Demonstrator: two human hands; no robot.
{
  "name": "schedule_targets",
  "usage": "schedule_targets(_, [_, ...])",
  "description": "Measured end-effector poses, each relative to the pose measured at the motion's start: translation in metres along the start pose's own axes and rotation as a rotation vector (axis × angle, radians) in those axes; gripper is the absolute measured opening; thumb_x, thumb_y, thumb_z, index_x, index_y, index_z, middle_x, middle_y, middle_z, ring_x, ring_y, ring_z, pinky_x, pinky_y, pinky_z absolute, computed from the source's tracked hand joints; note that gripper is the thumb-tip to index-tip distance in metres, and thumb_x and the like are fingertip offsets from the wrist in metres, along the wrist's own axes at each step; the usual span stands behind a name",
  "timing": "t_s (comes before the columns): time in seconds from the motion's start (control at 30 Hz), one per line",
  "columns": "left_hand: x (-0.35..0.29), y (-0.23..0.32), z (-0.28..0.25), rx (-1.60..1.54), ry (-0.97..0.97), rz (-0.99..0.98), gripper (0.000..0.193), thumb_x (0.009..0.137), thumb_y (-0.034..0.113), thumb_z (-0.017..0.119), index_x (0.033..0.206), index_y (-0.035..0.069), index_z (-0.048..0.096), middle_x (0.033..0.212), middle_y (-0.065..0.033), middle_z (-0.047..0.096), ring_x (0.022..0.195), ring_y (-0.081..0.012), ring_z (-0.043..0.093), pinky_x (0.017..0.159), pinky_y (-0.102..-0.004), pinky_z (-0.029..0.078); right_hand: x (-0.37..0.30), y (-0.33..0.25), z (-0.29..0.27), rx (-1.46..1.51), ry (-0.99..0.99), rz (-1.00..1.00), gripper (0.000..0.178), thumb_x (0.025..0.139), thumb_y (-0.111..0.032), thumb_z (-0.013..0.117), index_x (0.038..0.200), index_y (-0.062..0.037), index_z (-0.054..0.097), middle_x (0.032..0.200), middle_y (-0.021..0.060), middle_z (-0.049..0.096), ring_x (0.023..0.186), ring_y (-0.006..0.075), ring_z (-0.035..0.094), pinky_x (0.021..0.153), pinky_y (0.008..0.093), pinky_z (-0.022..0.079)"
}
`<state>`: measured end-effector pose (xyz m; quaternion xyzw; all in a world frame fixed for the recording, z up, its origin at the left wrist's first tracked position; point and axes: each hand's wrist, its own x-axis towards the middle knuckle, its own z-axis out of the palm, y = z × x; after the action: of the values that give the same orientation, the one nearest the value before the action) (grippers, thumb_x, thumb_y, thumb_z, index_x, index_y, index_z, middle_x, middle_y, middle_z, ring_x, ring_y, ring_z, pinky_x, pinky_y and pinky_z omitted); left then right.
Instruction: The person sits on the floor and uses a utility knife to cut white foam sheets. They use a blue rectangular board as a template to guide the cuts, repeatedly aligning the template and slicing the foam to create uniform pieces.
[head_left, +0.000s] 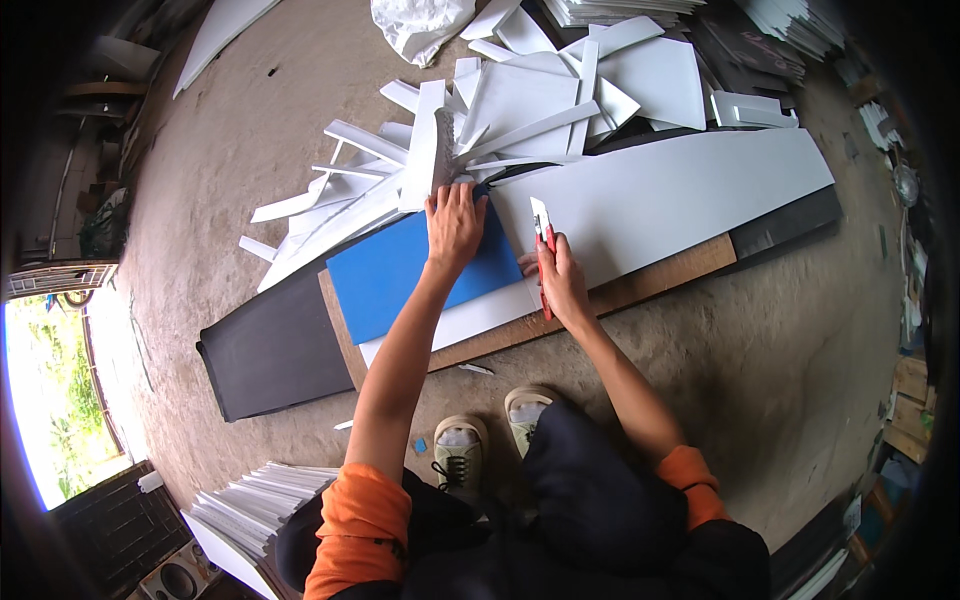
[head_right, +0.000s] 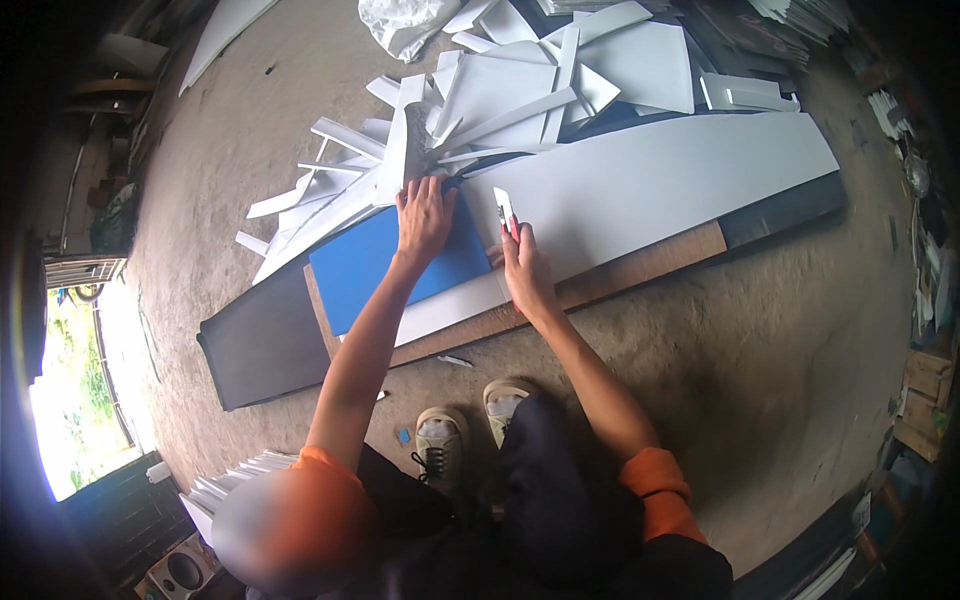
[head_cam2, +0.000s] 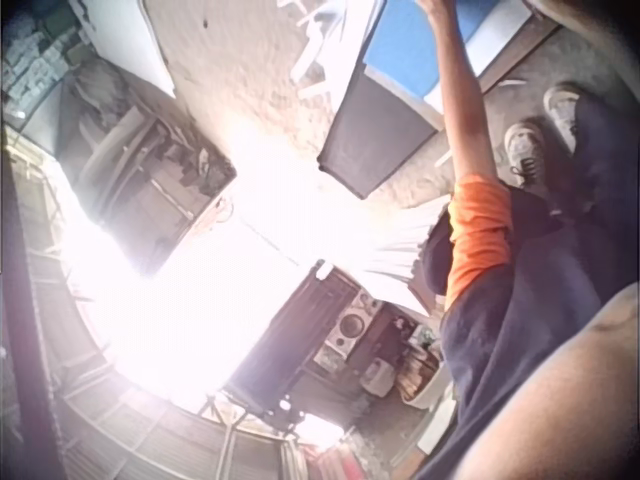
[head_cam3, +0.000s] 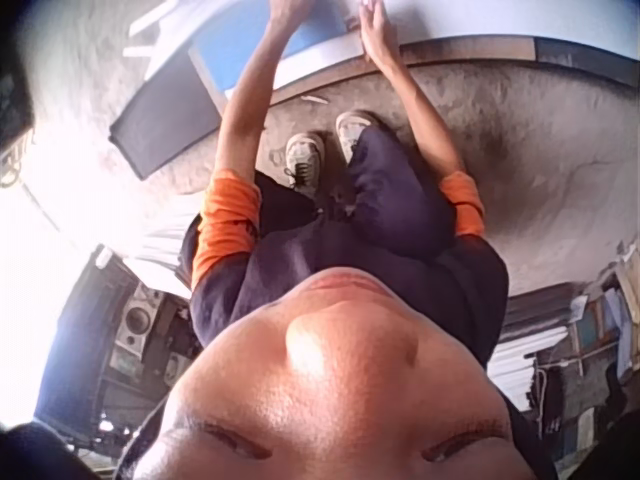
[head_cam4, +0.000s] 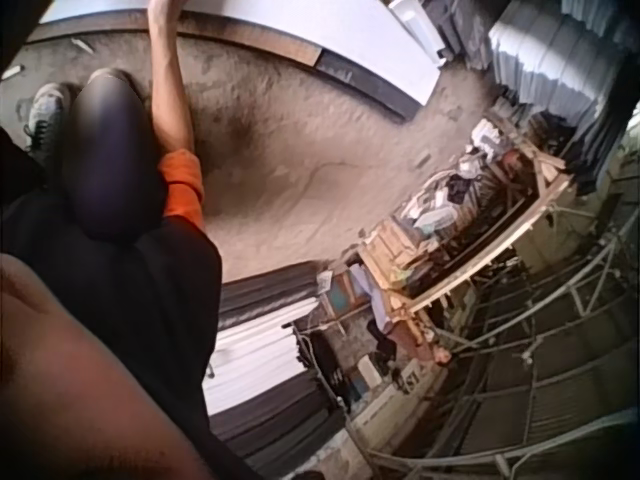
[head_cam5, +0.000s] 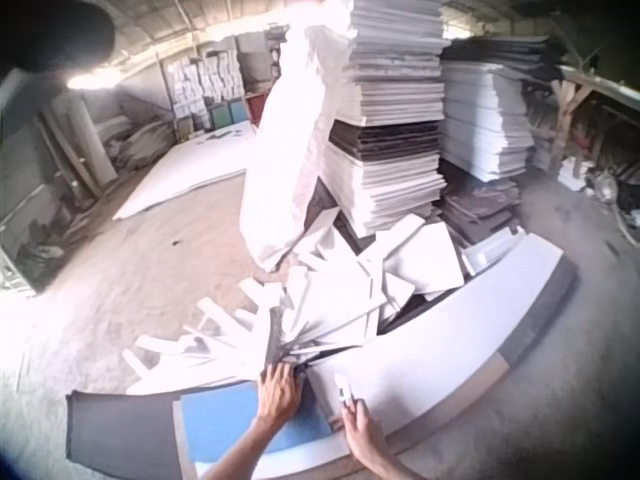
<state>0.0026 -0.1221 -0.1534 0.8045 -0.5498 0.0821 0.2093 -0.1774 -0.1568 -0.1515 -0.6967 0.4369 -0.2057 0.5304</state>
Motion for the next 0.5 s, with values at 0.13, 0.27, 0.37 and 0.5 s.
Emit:
schedule_targets(0.13, [0.002, 0.001, 0.005, -0.055, 0.001, -0.022, 0.024, 0.083, 0.021, 0.050, 0.100, 0.004, 0.050, 0.091, -0.0120, 0.053, 0.089, -0.0288, 0.049, 0.079, -0.0401, 0.036, 0.000, 0.003, 0.000, 0.058, 0.011, -0.008, 0.022, 0.091, -0.025, 0.041, 0.090, -0.0027, 0.042, 0.066, 0.0146, 0.057, 0.057, 0.0275, 0.057, 0.048, 0.0365, 0.041])
schedule_targets(0.27, [0.003, 0.000, 0.009, -0.067, 0.010, -0.032, 0.023, 0.084, 0.020, 0.049, 0.099, 0.003, 0.050, 0.090, -0.0129, 0.053, 0.086, -0.0302, 0.050, 0.076, -0.0405, 0.037, -0.001, 0.001, 0.000, 0.081, 0.006, -0.019, 0.022, 0.091, -0.025, 0.042, 0.089, -0.0035, 0.041, 0.063, 0.0159, 0.056, 0.058, 0.0328, 0.058, 0.048, 0.0399, 0.041])
schedule_targets(0.37, [0.001, -0.003, 0.012, -0.014, 0.042, -0.063, 0.022, 0.083, 0.019, 0.048, 0.096, 0.001, 0.050, 0.088, -0.0138, 0.053, 0.085, -0.0308, 0.049, 0.075, -0.0413, 0.037, -0.003, -0.009, 0.001, 0.108, -0.008, -0.039, 0.021, 0.091, -0.024, 0.041, 0.089, -0.0039, 0.041, 0.063, 0.0149, 0.057, 0.058, 0.0325, 0.059, 0.048, 0.0398, 0.042])
schedule_targets(0.5, [0.002, 0.001, 0.016, 0.016, 0.090, -0.049, 0.023, 0.083, 0.019, 0.048, 0.094, -0.002, 0.050, 0.089, -0.0164, 0.051, 0.085, -0.0319, 0.048, 0.074, -0.0419, 0.037, -0.001, -0.002, 0.001, 0.033, 0.004, -0.049, 0.020, 0.091, -0.023, 0.041, 0.089, -0.0038, 0.040, 0.064, 0.0147, 0.058, 0.059, 0.0329, 0.059, 0.049, 0.0396, 0.043])
